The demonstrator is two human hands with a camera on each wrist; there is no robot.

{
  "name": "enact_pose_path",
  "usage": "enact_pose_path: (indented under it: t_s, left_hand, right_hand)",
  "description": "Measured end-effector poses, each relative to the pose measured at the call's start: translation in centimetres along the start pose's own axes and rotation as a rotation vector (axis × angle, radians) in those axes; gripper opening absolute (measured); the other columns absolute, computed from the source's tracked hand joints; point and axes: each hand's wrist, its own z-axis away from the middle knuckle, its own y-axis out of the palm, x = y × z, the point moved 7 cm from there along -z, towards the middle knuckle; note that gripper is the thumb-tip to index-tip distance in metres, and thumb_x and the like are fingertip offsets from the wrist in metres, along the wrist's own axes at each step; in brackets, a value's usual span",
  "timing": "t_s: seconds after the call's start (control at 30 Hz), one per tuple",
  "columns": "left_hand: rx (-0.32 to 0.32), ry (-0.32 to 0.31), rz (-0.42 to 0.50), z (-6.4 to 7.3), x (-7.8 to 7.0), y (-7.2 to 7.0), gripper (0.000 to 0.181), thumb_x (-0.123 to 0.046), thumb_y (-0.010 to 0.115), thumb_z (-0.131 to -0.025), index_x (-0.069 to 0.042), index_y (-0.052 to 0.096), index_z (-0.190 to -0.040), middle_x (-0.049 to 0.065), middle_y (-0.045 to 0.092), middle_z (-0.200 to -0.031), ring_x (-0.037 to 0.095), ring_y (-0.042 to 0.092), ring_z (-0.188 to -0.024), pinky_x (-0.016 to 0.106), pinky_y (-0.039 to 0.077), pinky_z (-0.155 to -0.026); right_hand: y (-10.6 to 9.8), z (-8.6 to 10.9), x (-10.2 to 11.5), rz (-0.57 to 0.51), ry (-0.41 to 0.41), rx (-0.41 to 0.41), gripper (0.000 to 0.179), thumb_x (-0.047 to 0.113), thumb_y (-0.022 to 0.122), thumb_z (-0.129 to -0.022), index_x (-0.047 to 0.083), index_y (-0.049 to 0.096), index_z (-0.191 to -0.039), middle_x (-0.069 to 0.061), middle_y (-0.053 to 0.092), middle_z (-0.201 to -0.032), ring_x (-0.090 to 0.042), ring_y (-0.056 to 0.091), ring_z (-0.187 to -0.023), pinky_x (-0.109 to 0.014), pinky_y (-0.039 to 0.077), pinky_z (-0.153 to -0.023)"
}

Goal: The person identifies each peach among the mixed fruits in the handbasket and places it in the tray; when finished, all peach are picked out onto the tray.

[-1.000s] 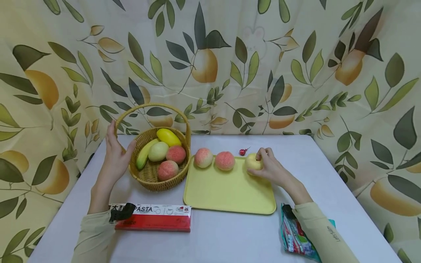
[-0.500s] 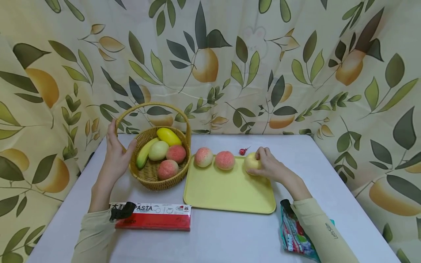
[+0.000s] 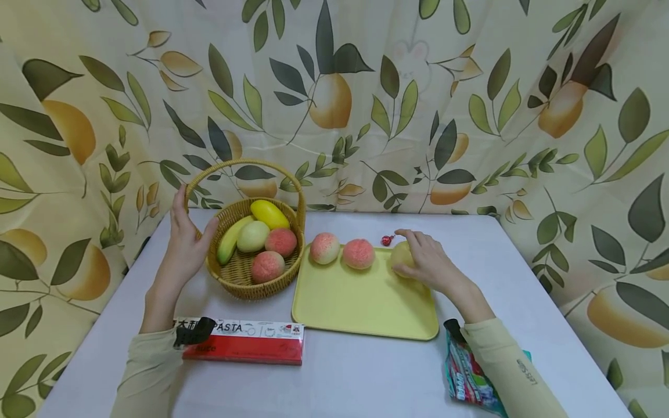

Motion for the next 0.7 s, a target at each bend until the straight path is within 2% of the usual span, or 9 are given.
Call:
enact_pose_path:
  t_s: [0.1, 0.23, 0.33, 0.43, 0.53, 0.7]
  left_hand:
    - [0.006, -0.003, 0.006, 0.1, -0.1, 0.0, 0.088, -0.035, 0.053, -0.106, -0.034, -0.014, -0.163, 0.016, -0.009, -0.172, 0.049, 0.003, -0.158, 0.075, 0.01, -0.121]
    - [0.006, -0.013, 0.006, 0.0, -0.2, 0.0, 0.088, -0.036, 0.053, -0.106, -0.032, -0.014, -0.163, 0.019, -0.008, -0.172, 0.05, 0.003, -0.158, 0.076, 0.01, -0.121]
    - [0.007, -0.023, -0.001, 0.0, -0.2, 0.1, 0.088, -0.038, 0.053, -0.106, -0.03, -0.014, -0.163, 0.02, -0.007, -0.172, 0.051, 0.003, -0.157, 0.076, 0.011, -0.12]
    - [0.009, -0.032, -0.008, 0.1, -0.1, 0.1, 0.089, -0.039, 0.053, -0.106, -0.031, -0.015, -0.163, 0.022, -0.007, -0.171, 0.052, 0.003, -0.157, 0.077, 0.011, -0.119]
    - [0.01, -0.046, -0.01, 0.2, -0.1, 0.0, 0.089, -0.039, 0.053, -0.106, -0.035, -0.016, -0.162, 0.021, -0.008, -0.172, 0.053, 0.004, -0.156, 0.077, 0.012, -0.119]
    - [0.013, -0.057, -0.013, 0.2, -0.1, -0.1, 0.089, -0.04, 0.053, -0.106, -0.038, -0.017, -0.162, 0.02, -0.008, -0.172, 0.053, 0.004, -0.156, 0.078, 0.012, -0.118]
  right_hand:
    - [-0.5, -0.5, 1.9, 0.031, -0.079, -0.106, 0.067, 0.032, 0.077, -0.093, 0.009, 0.045, -0.147, -0.023, 0.052, -0.144, -0.046, 0.045, -0.138, -0.066, 0.033, -0.114]
    - [-0.4, -1.4, 5.0, 0.039, -0.161, -0.151, 0.063, 0.032, 0.077, -0.092, 0.01, 0.05, -0.144, -0.016, 0.056, -0.142, -0.04, 0.046, -0.138, -0.062, 0.036, -0.115]
    - [0.2, -2.0, 7.4, 0.052, -0.213, -0.114, 0.061, 0.034, 0.075, -0.094, 0.012, 0.051, -0.145, -0.013, 0.057, -0.143, -0.036, 0.048, -0.139, -0.059, 0.035, -0.118]
    - [1.3, -2.6, 9.7, 0.073, -0.266, -0.031, 0.062, 0.04, 0.071, -0.096, 0.015, 0.049, -0.149, -0.011, 0.056, -0.147, -0.034, 0.049, -0.141, -0.058, 0.035, -0.12]
    - [2.1, -3.3, 11.9, 0.066, -0.316, 0.043, 0.065, 0.045, 0.068, -0.098, 0.017, 0.046, -0.153, -0.009, 0.055, -0.15, -0.031, 0.052, -0.14, -0.055, 0.04, -0.118]
    - [2.9, -4.8, 15.6, 0.022, -0.377, 0.12, 0.066, 0.045, 0.065, -0.1, 0.018, 0.043, -0.155, -0.008, 0.05, -0.154, -0.028, 0.051, -0.142, -0.048, 0.046, -0.115]
